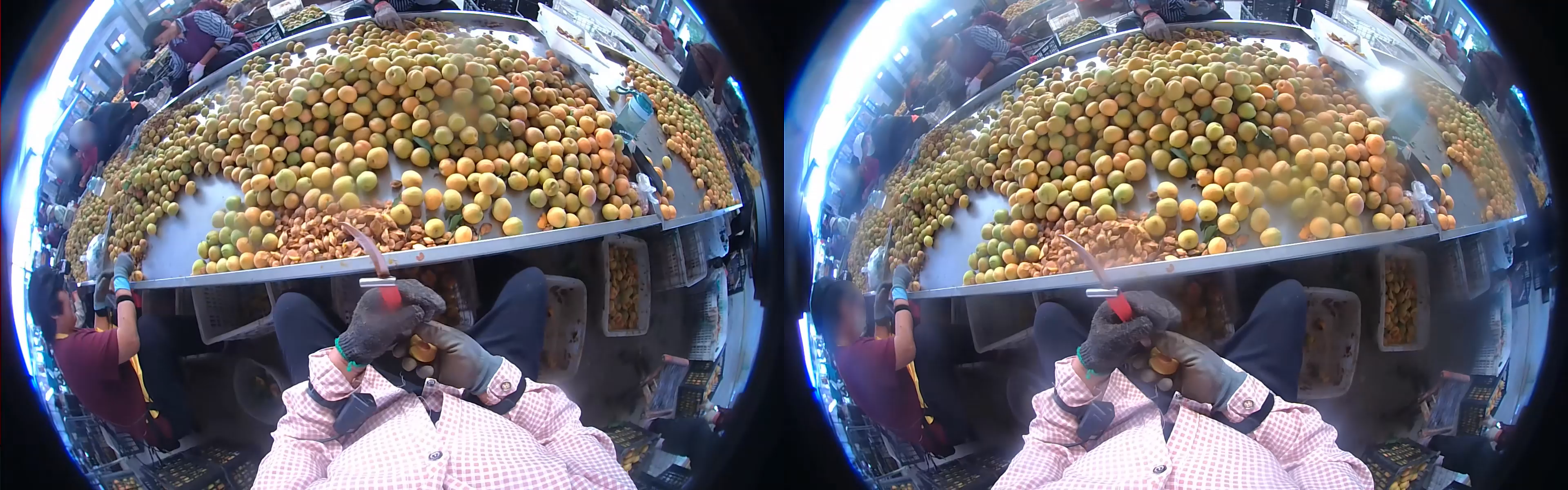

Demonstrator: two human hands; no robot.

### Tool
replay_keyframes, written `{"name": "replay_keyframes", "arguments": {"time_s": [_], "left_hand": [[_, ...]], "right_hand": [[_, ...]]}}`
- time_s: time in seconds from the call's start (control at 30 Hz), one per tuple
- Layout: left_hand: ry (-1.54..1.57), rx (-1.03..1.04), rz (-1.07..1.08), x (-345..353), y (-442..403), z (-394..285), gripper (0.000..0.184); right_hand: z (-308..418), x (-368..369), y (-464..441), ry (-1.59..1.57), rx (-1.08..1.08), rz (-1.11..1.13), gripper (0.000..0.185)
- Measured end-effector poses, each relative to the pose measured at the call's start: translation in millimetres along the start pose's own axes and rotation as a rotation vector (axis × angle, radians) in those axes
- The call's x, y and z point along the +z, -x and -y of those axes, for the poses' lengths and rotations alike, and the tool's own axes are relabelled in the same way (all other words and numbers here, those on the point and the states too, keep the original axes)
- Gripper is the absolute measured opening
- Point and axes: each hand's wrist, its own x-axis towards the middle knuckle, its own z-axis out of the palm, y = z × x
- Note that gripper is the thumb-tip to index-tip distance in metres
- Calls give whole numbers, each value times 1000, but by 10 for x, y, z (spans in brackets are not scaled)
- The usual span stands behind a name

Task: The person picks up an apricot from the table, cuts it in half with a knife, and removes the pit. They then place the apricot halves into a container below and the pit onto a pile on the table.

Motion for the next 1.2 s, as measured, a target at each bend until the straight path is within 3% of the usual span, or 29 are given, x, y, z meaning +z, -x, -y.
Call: {"name": "replay_keyframes", "arguments": {"time_s": [0.03, 0.17, 0.23, 0.37, 0.47, 0.53, 0.63, 0.77, 0.83, 0.97, 1.03, 1.07, 1.2], "left_hand": [[-149, 8, 28, 17, -1, -6, 19], [-197, -117, 8, 108, 14, -29, 24], [-369, -91, -8, 115, 19, 6, 24], [-459, 37, -56, 176, 73, 46, 20], [-349, -42, -223, 277, 178, 67, 20], [80, 14, -320, 247, 213, 188, 18], [173, 55, -258, 215, 235, 246, 21], [94, -33, -267, 312, 268, 176, 23], [241, 88, -99, 295, 222, 188, 24], [183, 181, -263, 322, 235, 96, 22], [479, 187, -275, 220, 247, 152, 21], [445, 194, -300, 227, 255, 162, 22], [467, 213, -294, 265, 294, 217, 22]], "right_hand": [[-12, 14, 20, 71, -38, 21, 33], [-103, 4, 63, 64, -114, -133, 29], [-91, 84, 112, 221, -166, -373, 24], [-177, -64, 155, 348, -350, -478, 19], [-204, 18, 196, 264, -353, -362, 25], [-228, 151, 219, 294, -359, -335, 28], [-222, 212, 267, 470, -319, -410, 27], [-255, 29, 266, 419, -361, -362, 27], [-246, 80, 263, 590, -327, -462, 27], [-348, 151, 255, 722, -390, -487, 27], [-381, 135, 253, 868, -398, -461, 27], [-438, 123, 217, 1041, -553, -441, 29], [-433, 216, 247, 843, -382, -500, 29]]}}
